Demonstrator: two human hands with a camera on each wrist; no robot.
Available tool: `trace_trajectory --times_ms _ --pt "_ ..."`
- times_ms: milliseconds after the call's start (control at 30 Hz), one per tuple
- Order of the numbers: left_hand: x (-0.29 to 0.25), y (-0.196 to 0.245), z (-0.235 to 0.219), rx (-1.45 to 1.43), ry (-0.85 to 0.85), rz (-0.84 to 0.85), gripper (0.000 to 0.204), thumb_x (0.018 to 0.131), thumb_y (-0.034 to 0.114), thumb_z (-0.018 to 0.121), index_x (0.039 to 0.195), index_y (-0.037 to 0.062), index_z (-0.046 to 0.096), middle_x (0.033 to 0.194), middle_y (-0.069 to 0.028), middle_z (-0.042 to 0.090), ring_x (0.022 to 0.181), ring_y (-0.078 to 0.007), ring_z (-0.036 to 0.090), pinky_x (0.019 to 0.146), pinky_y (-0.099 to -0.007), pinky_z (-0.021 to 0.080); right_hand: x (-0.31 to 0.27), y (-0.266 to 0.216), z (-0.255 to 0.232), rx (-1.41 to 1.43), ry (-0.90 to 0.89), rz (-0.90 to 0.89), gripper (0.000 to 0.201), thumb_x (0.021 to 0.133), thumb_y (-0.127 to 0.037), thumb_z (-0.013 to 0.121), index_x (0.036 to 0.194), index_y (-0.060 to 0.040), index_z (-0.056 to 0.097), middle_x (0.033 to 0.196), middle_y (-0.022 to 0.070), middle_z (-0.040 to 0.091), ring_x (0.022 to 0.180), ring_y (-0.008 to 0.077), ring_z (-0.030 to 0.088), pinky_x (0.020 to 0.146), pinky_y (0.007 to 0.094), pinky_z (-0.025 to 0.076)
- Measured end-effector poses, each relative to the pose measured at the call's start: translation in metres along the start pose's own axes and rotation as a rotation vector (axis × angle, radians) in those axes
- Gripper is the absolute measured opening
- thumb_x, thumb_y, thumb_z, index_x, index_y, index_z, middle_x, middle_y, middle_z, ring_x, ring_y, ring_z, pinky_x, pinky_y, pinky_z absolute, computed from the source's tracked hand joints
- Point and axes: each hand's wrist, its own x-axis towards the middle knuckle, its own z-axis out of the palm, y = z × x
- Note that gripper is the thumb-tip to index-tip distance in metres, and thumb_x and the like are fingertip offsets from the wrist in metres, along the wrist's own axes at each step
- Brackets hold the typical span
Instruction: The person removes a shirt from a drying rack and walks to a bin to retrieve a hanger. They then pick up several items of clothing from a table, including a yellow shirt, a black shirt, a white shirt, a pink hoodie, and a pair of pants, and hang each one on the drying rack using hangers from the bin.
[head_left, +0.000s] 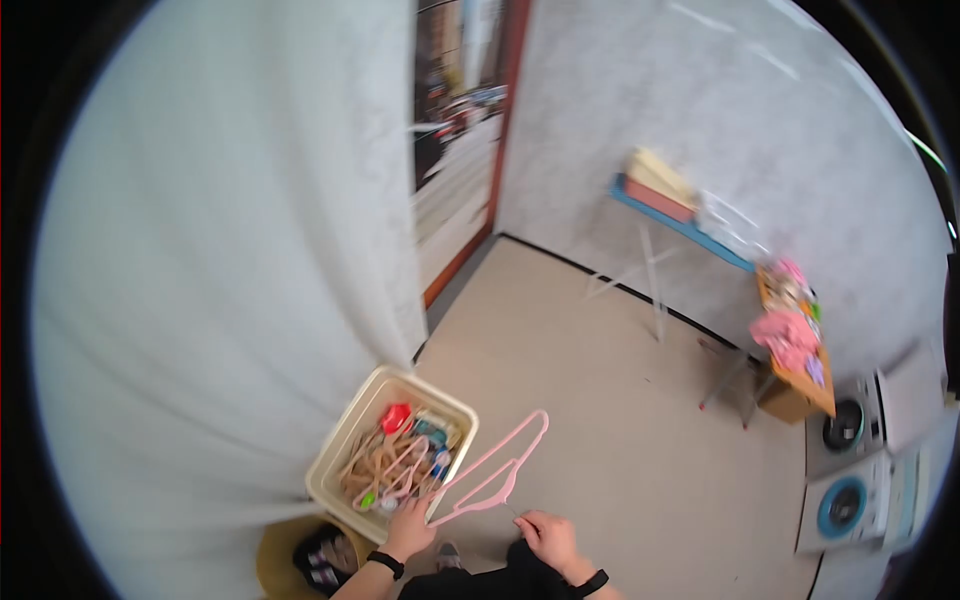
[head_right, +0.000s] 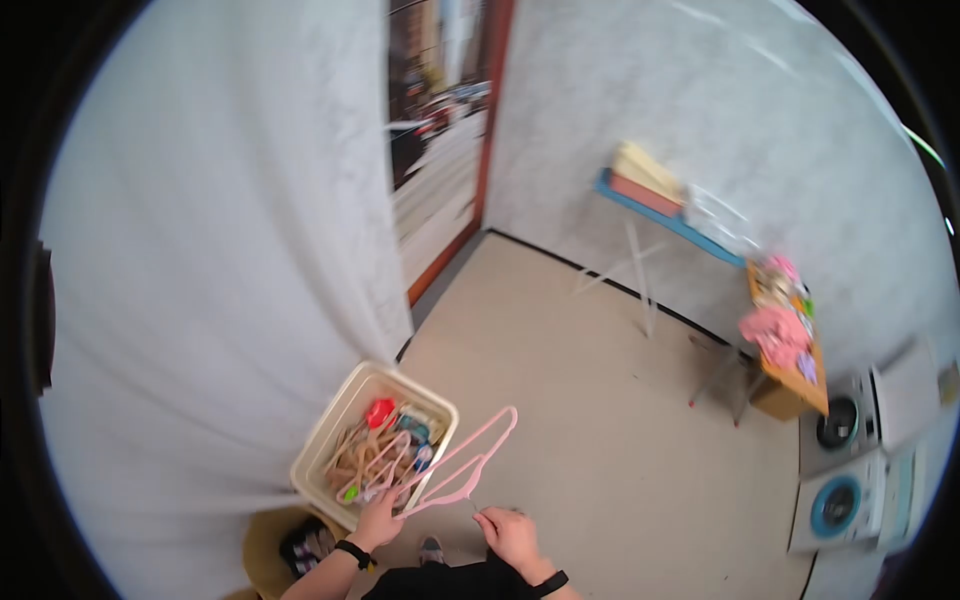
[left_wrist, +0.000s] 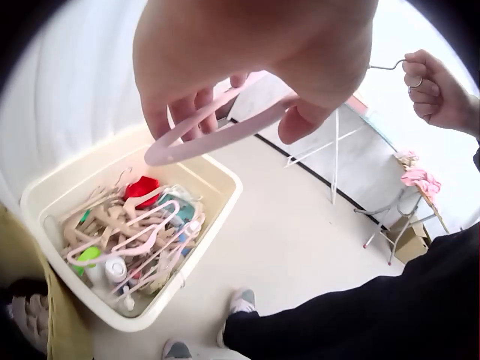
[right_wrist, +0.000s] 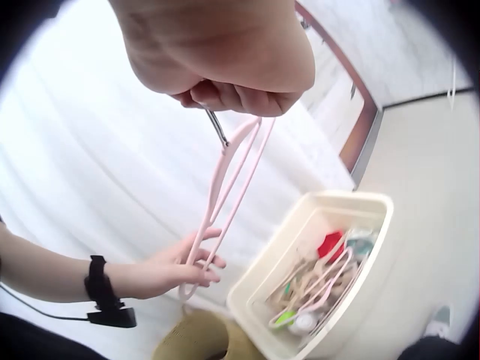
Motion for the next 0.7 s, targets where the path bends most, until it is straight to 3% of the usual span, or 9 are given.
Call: trace_trajectory --times_ms 67,233,300,333,400,500,600,633,700 --pt "0.034 0.040 0.004 0.110 -0.079 0.116 0.063 0.073 0.022 0.068 0.132 0.0108 0.048 0.109 -0.0166 0.059 0.102 -0.0391 0.057 0.089 -0.0455 0.046 -0.013 0.021 -0.040 -0.146 0.141 -0.070 0.020 0.087 -0.028 0.065 0.078 -0.0102 0.068 0.071 0.0060 0.064 0.065 0.0307 0.062 0.055 0.0375 0.050" --pt "0.109 0.189 0.058 0.278 -0.217 0.384 0.059 0.075 0.025 0.067 0.131 0.0119 0.051 0.108 -0.0155 0.060 0.101 -0.0358 0.058 0.088 -0.0454 0.047 -0.071 0.110 -0.124 -0.137 0.567 0.165 0.017 0.086 -0.020 0.067 0.077 -0.0055 0.069 0.069 0.0085 0.064 0.059 0.0230 0.063 0.053 0.0346 0.049" --pt "0.126 0.238 0.104 0.260 -0.271 0.478 0.060 0.076 0.024 0.067 0.132 0.0116 0.051 0.108 -0.0153 0.060 0.101 -0.0356 0.058 0.088 -0.0453 0.047 -0.105 0.142 -0.153 0.354 0.594 0.584 0.016 0.090 -0.016 0.063 0.092 -0.0009 0.066 0.070 0.0079 0.064 0.058 0.0169 0.064 0.052 0.0311 0.051" --pt "0.130 0.269 0.129 0.228 -0.295 0.529 0.060 0.076 0.024 0.067 0.132 0.0113 0.050 0.108 -0.0151 0.060 0.102 -0.0354 0.058 0.089 -0.0451 0.048 -0.123 0.154 -0.175 0.350 0.624 0.609 0.016 0.090 -0.016 0.063 0.092 -0.0009 0.066 0.070 0.0079 0.064 0.058 0.0169 0.064 0.052 0.0311 0.051" --pt "0.132 0.334 0.173 0.272 -0.400 0.584 0.060 0.076 0.023 0.066 0.132 0.0117 0.050 0.110 -0.0152 0.060 0.103 -0.0348 0.058 0.089 -0.0446 0.048 -0.154 0.172 -0.219 0.679 0.874 0.657 0.022 0.094 -0.012 0.057 0.111 0.0011 0.058 0.069 0.0077 0.063 0.058 0.0127 0.063 0.053 0.0271 0.052" --pt "0.132 0.418 0.223 0.293 -0.585 0.635 0.058 0.077 0.022 0.064 0.133 0.0132 0.051 0.113 -0.0149 0.061 0.108 -0.0335 0.058 0.091 -0.0434 0.048 -0.201 0.222 -0.270 0.813 0.934 0.654 0.031 0.094 -0.008 0.055 0.123 0.0002 0.049 0.069 0.0086 0.063 0.056 0.0139 0.062 0.053 0.0247 0.053" --pt "0.157 0.472 0.284 0.182 -0.751 0.638 0.056 0.077 0.021 0.063 0.132 0.0147 0.053 0.115 -0.0141 0.063 0.109 -0.0325 0.059 0.092 -0.0419 0.048 -0.230 0.261 -0.321 0.952 1.035 0.617 0.026 0.093 -0.003 0.052 0.120 -0.0012 0.053 0.079 0.0087 0.065 0.068 0.0138 0.064 0.058 0.0266 0.054" --pt "0.162 0.482 0.299 0.118 -0.828 0.612 0.054 0.078 0.021 0.062 0.131 0.0151 0.056 0.114 -0.0137 0.064 0.108 -0.0321 0.060 0.091 -0.0411 0.048 -0.236 0.276 -0.333 0.940 1.031 0.637 0.026 0.093 -0.003 0.052 0.120 -0.0012 0.053 0.079 0.0087 0.065 0.068 0.0138 0.064 0.058 0.0266 0.054" --pt "0.178 0.508 0.321 0.090 -0.922 0.582 0.051 0.079 0.022 0.063 0.129 0.0145 0.057 0.110 -0.0112 0.066 0.099 -0.0293 0.062 0.086 -0.0381 0.050 -0.236 0.309 -0.349 0.407 1.182 0.642 0.027 0.090 -0.007 0.058 0.117 -0.0011 0.056 0.086 0.0107 0.065 0.077 0.0189 0.064 0.068 0.0322 0.053"
